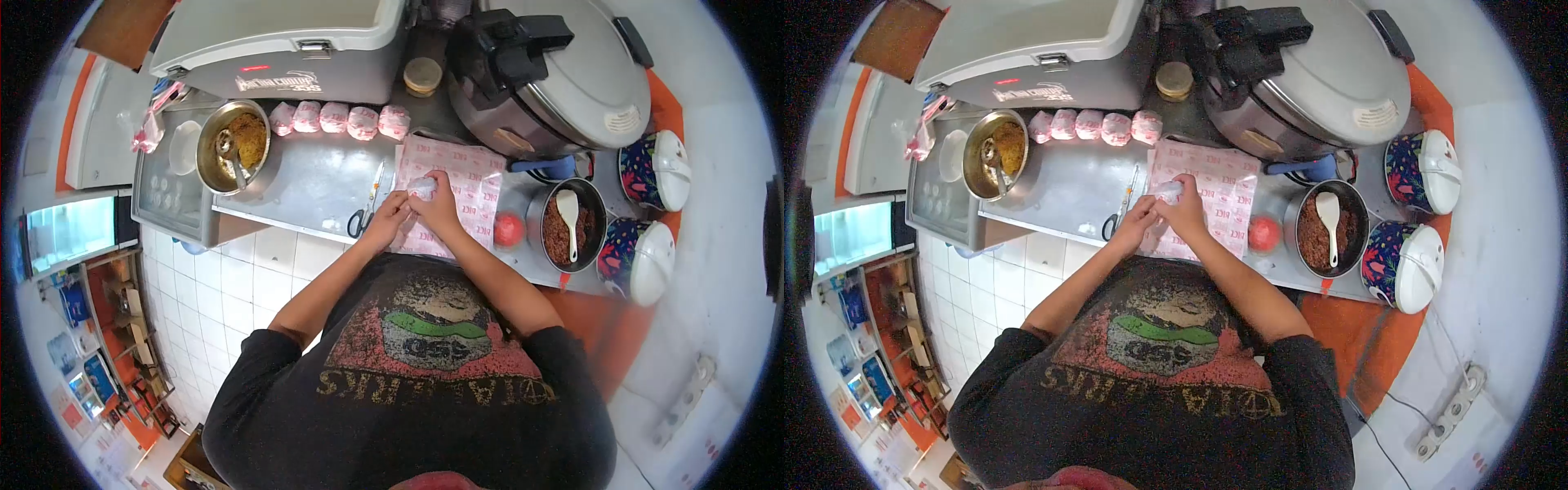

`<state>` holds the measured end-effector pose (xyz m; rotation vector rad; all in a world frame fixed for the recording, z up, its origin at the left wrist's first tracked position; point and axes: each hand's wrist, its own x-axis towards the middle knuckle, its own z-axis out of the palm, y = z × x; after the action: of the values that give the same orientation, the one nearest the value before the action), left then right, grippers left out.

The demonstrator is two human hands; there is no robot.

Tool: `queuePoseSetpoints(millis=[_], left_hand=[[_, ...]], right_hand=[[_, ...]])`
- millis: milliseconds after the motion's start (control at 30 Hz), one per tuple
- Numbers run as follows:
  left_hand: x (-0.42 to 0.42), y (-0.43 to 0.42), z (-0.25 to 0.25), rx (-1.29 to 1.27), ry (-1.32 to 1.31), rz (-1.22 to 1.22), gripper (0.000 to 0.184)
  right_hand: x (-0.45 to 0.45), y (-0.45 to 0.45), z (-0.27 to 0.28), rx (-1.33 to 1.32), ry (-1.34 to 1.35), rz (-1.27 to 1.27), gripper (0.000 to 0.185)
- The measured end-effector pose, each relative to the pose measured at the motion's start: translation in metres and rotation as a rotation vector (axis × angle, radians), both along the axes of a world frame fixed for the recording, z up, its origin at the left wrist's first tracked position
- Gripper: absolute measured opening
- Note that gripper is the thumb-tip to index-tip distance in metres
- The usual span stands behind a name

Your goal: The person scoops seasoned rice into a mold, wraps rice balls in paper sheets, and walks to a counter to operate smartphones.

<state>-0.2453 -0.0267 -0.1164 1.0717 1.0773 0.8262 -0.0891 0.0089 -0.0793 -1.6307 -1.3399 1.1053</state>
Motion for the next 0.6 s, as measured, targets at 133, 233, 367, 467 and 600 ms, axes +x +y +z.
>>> queuePoseSetpoints(millis=[133,233,367,467,600], left_hand=[[-0.029,0.019,0.036,-0.017,0.296,-0.046,0.039],[-0.035,0.026,0.049,-0.116,0.156,0.186,0.045],[-0.055,0.034,0.038,-0.219,-0.250,0.400,0.050],[-0.088,0.037,0.034,-0.184,-0.430,0.505,0.043],[-0.182,0.058,-0.052,-0.219,-0.433,0.782,0.033]], right_hand=[[-0.024,0.022,0.018,-0.303,0.362,0.052,0.064],[-0.057,0.043,-0.011,-0.315,0.331,-0.011,0.066],[-0.094,0.054,-0.003,-0.480,0.602,-0.024,0.082],[-0.088,0.055,-0.006,-0.558,0.884,0.123,0.091],[-0.036,0.036,0.032,-0.426,0.737,0.229,0.083]])
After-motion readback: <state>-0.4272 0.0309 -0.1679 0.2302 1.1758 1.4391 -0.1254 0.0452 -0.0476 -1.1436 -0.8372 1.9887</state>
